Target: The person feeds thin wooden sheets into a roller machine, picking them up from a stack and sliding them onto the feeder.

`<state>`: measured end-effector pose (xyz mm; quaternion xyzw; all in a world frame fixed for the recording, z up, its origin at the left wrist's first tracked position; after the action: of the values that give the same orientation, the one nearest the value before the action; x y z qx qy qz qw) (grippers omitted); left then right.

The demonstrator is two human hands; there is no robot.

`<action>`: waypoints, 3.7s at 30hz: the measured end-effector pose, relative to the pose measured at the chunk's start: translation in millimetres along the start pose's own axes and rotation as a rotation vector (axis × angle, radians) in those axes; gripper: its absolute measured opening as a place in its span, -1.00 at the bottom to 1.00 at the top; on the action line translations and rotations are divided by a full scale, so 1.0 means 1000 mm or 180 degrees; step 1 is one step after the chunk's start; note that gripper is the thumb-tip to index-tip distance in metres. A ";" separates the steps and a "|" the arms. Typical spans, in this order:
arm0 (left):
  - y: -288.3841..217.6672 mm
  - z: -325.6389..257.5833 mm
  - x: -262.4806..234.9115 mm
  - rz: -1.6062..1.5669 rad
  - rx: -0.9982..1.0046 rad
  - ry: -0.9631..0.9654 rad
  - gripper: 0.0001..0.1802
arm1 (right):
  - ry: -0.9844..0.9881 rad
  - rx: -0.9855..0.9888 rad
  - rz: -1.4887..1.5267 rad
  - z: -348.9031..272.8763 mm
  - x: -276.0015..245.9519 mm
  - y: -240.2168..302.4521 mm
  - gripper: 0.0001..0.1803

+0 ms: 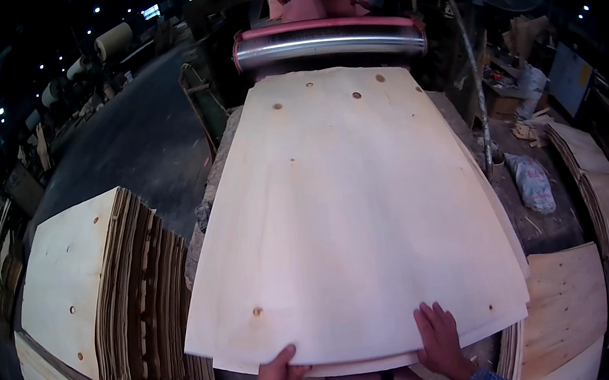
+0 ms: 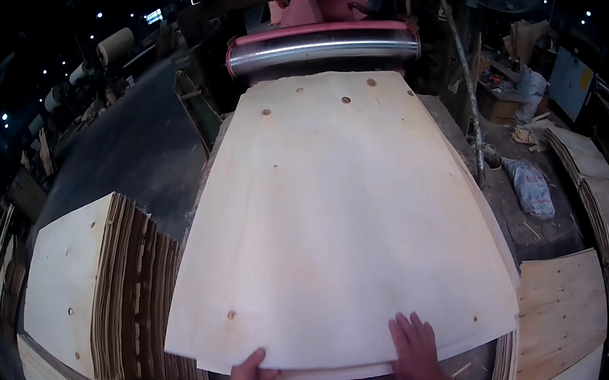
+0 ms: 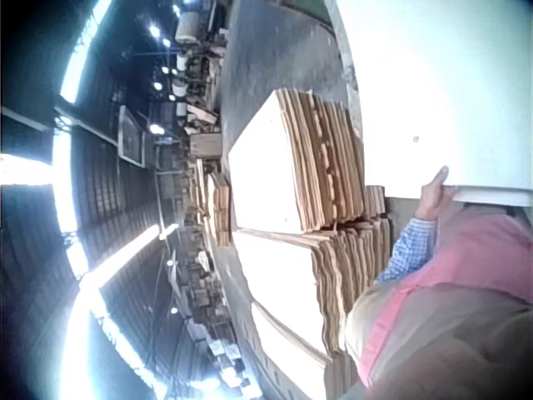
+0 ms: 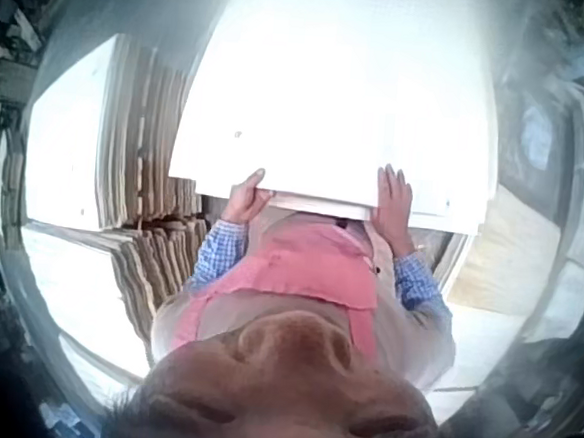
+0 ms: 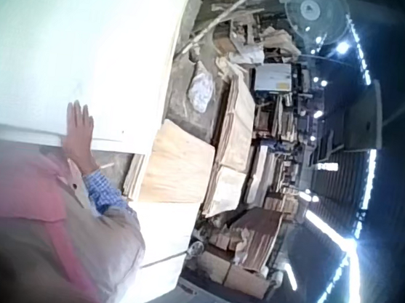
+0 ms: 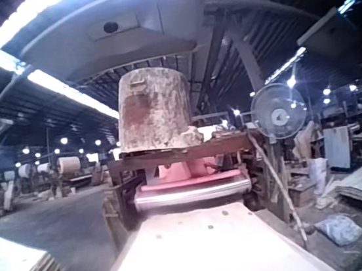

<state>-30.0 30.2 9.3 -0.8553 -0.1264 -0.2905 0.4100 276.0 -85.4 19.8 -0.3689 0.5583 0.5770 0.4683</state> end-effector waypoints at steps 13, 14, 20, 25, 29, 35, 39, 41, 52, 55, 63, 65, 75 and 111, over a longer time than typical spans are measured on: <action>-0.101 0.064 -0.115 0.2738 0.1567 -0.2239 -0.63 | -0.0457 0.0375 -0.0242 0.342 0.075 -0.144 -0.16; -0.100 0.058 -0.135 0.2958 0.1628 -0.2386 -0.65 | -0.0346 0.0413 -0.0407 0.361 0.078 -0.143 -0.19; -0.096 0.040 -0.158 0.3994 0.0649 -0.2585 -0.72 | -0.0344 0.0635 -0.0420 0.397 0.077 -0.128 -0.41; -0.116 0.030 -0.125 0.3403 0.0723 -0.2824 -0.71 | -0.0381 0.0189 -0.0347 0.311 0.086 -0.108 -0.46; -0.147 -0.007 -0.100 0.3311 0.1379 -0.2154 -0.60 | -0.0520 -0.0007 -0.0345 0.183 0.086 -0.097 -0.49; -0.053 -0.035 -0.119 0.0129 0.1110 -0.0212 -0.46 | -0.0117 0.0042 0.0044 0.023 0.060 -0.032 -0.40; -0.001 -0.003 -0.075 -0.0361 0.0556 0.0196 -0.50 | 0.0224 -0.0102 0.0124 -0.008 0.039 0.006 -0.27; -0.003 0.003 -0.055 -0.0220 0.0448 0.0253 -0.52 | 0.0232 -0.0416 0.0214 -0.011 0.030 0.017 -0.22; 0.031 0.024 -0.067 -0.0392 0.0038 0.0394 -0.59 | -0.0221 0.0047 -0.0405 -0.032 0.030 -0.049 -0.22; 0.055 0.041 -0.079 -0.0875 -0.0306 0.0265 -0.64 | -0.0218 0.0068 -0.0274 -0.038 0.028 -0.052 -0.21; 0.050 0.035 -0.074 -0.0707 -0.0428 -0.0035 -0.68 | 0.0097 0.0259 -0.0121 -0.034 0.026 -0.052 -0.25; 0.043 0.032 -0.065 -0.0724 -0.0350 -0.0160 -0.68 | 0.0114 0.0220 -0.0107 -0.031 0.019 -0.053 -0.25; 0.065 0.008 -0.080 -0.0918 0.0143 -0.0972 -0.55 | -0.0838 0.0699 0.0200 -0.003 -0.053 -0.200 -0.42; 0.107 0.066 -0.019 -0.0767 0.0864 -0.1668 -0.49 | -0.0549 0.2790 0.3183 0.002 -0.035 -0.338 -0.48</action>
<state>28.9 14.1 -101.9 -0.8174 -0.3657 -0.0873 0.4366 608.5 -108.7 -47.8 0.2059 0.8053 0.4719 0.2940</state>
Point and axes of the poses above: each hand's wrist, its own z-axis towards the middle knuckle, its own x-axis out of the palm, y = z × x, the point moved 2 cm from there along z, towards the middle knuckle, and after that the axes turned 2 degrees about y, right-handed, at the moved point
